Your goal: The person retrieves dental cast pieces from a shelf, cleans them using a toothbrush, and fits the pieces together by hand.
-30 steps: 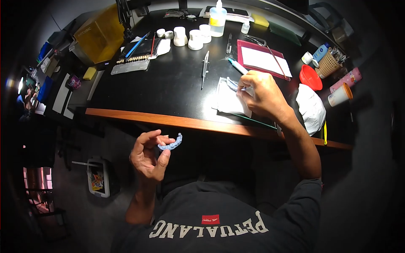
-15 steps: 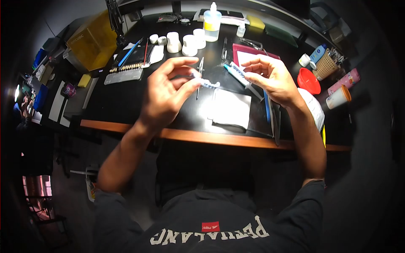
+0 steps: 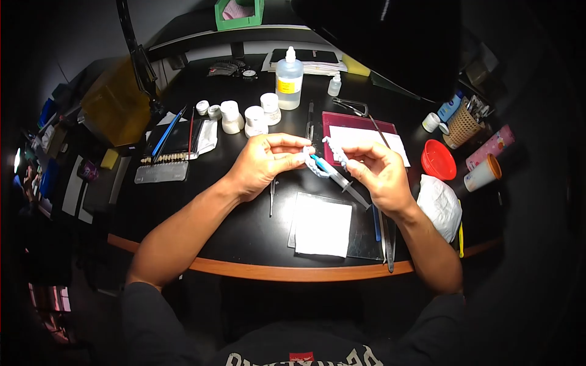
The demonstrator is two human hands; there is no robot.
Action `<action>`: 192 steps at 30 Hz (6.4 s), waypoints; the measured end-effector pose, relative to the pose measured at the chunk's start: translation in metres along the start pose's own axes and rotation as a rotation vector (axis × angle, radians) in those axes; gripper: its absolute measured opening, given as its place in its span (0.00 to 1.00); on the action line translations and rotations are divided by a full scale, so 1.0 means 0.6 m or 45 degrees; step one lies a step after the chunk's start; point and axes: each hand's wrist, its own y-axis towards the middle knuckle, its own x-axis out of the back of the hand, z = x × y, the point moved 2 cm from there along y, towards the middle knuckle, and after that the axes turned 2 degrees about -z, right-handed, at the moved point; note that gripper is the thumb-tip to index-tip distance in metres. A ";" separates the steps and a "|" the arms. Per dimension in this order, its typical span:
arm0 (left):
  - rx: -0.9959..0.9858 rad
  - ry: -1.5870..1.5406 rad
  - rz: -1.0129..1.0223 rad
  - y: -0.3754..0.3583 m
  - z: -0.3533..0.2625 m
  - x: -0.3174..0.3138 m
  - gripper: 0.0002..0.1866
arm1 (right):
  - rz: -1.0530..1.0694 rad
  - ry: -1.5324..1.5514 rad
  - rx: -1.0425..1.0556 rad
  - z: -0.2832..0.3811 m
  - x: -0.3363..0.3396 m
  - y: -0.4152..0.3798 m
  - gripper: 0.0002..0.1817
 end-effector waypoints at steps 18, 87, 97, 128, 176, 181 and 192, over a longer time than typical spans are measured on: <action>0.047 -0.095 0.014 -0.026 -0.006 -0.031 0.20 | 0.056 -0.127 0.121 -0.017 -0.014 -0.026 0.13; -0.323 0.361 -0.025 -0.035 0.001 -0.042 0.20 | -0.056 -0.688 0.332 0.004 -0.016 -0.022 0.15; -0.760 1.060 -0.106 -0.039 -0.011 -0.041 0.16 | -0.017 -0.657 0.336 0.003 -0.019 -0.023 0.14; -0.896 1.099 -0.038 -0.038 -0.006 -0.050 0.15 | 0.105 -0.681 0.385 -0.008 -0.023 -0.022 0.15; -0.902 1.196 -0.094 -0.045 -0.015 -0.053 0.13 | 0.091 -0.709 0.369 -0.001 -0.026 -0.025 0.15; -0.946 1.159 -0.107 -0.044 -0.014 -0.054 0.13 | 0.098 -0.715 0.380 -0.001 -0.026 -0.024 0.15; -0.941 1.165 -0.099 -0.043 -0.015 -0.054 0.13 | 0.081 -0.715 0.391 0.002 -0.026 -0.024 0.15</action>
